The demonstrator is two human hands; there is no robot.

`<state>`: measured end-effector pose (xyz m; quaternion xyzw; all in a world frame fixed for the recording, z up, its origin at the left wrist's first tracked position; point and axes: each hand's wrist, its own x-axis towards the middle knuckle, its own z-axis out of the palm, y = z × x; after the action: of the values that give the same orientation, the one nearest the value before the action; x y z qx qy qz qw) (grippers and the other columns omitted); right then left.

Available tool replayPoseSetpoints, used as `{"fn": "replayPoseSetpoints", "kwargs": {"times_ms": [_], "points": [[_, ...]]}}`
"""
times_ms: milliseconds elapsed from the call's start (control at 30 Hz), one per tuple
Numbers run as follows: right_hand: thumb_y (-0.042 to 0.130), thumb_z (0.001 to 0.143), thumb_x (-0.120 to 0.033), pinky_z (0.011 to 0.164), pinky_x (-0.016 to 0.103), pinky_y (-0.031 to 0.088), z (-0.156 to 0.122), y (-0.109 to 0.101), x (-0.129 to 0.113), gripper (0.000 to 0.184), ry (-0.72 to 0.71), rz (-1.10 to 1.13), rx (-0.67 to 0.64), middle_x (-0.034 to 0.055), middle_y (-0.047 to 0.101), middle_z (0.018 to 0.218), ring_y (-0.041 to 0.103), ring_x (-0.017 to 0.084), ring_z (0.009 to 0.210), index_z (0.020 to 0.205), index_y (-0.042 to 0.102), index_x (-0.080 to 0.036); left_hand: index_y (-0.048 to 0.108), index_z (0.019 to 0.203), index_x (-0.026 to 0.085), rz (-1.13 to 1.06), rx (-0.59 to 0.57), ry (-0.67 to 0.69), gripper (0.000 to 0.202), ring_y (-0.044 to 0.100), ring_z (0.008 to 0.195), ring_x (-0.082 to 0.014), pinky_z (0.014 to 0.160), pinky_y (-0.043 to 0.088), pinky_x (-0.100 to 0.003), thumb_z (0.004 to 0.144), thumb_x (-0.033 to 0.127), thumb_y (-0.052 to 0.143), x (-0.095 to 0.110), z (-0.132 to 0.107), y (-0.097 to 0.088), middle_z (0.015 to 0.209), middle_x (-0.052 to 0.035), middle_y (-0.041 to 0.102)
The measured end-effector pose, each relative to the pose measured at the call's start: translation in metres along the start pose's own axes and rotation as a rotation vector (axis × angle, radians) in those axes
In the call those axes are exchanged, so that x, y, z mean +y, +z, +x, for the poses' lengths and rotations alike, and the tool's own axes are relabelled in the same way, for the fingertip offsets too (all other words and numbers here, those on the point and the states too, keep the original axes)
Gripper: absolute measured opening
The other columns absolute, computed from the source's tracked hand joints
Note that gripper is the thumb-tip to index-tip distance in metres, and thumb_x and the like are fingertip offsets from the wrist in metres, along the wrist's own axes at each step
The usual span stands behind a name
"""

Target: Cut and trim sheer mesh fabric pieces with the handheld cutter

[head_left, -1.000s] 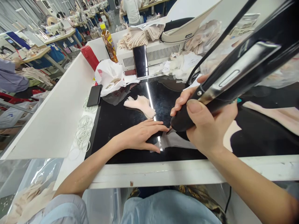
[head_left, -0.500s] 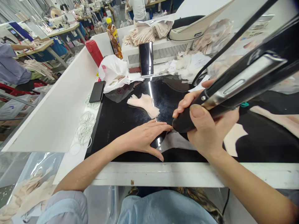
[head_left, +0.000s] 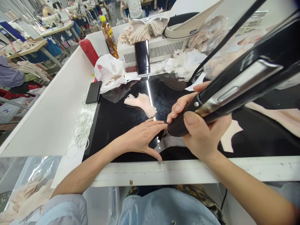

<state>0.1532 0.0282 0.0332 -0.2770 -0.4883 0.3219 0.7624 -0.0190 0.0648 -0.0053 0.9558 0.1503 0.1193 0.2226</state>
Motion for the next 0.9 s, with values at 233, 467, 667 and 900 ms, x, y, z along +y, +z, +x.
{"fn": "replayPoseSetpoints", "kwargs": {"times_ms": [233, 467, 667, 900], "points": [[0.081, 0.075, -0.039, 0.053, 0.035, 0.056, -0.004, 0.007, -0.005, 0.037, 0.026, -0.004, 0.052, -0.0039, 0.062, 0.074, 0.063, 0.015, 0.06, 0.1, 0.055, -0.028, 0.031, 0.151, 0.015, 0.022, -0.028, -0.009, 0.101, 0.038, 0.148, -0.0353, 0.122, 0.029, -0.054, 0.076, 0.065, 0.076, -0.001, -0.002, 0.002, 0.152, -0.0218, 0.048], [0.08, 0.077, -0.039, 0.056, 0.037, 0.063, -0.014, 0.011, -0.01, 0.039, 0.007, 0.045, -0.019, -0.0033, 0.064, 0.077, 0.063, 0.014, 0.06, 0.105, 0.056, -0.028, 0.038, 0.146, 0.015, 0.015, -0.046, -0.037, 0.093, 0.041, 0.146, -0.036, 0.122, 0.03, -0.053, 0.077, 0.067, 0.073, -0.002, -0.004, 0.004, 0.148, -0.0214, 0.052], [0.08, 0.076, -0.043, 0.066, 0.044, 0.067, -0.017, 0.014, -0.012, 0.042, 0.07, 0.018, 0.021, -0.0027, 0.064, 0.076, 0.065, 0.016, 0.06, 0.108, 0.057, -0.027, 0.039, 0.147, 0.012, 0.014, -0.046, -0.038, 0.096, 0.04, 0.146, -0.0358, 0.122, 0.03, -0.053, 0.076, 0.066, 0.075, 0.001, -0.001, 0.002, 0.15, -0.0208, 0.05], [0.081, 0.071, -0.052, 0.092, 0.065, 0.06, -0.028, 0.016, -0.012, 0.05, 0.093, -0.019, 0.053, 0.0007, 0.059, 0.073, 0.071, 0.031, 0.085, 0.11, 0.059, -0.03, 0.046, 0.145, 0.017, 0.049, -0.049, -0.03, 0.076, 0.043, 0.144, -0.0335, 0.125, 0.025, -0.054, 0.083, 0.051, 0.074, 0.001, 0.0, 0.003, 0.15, -0.0157, 0.052]]}}
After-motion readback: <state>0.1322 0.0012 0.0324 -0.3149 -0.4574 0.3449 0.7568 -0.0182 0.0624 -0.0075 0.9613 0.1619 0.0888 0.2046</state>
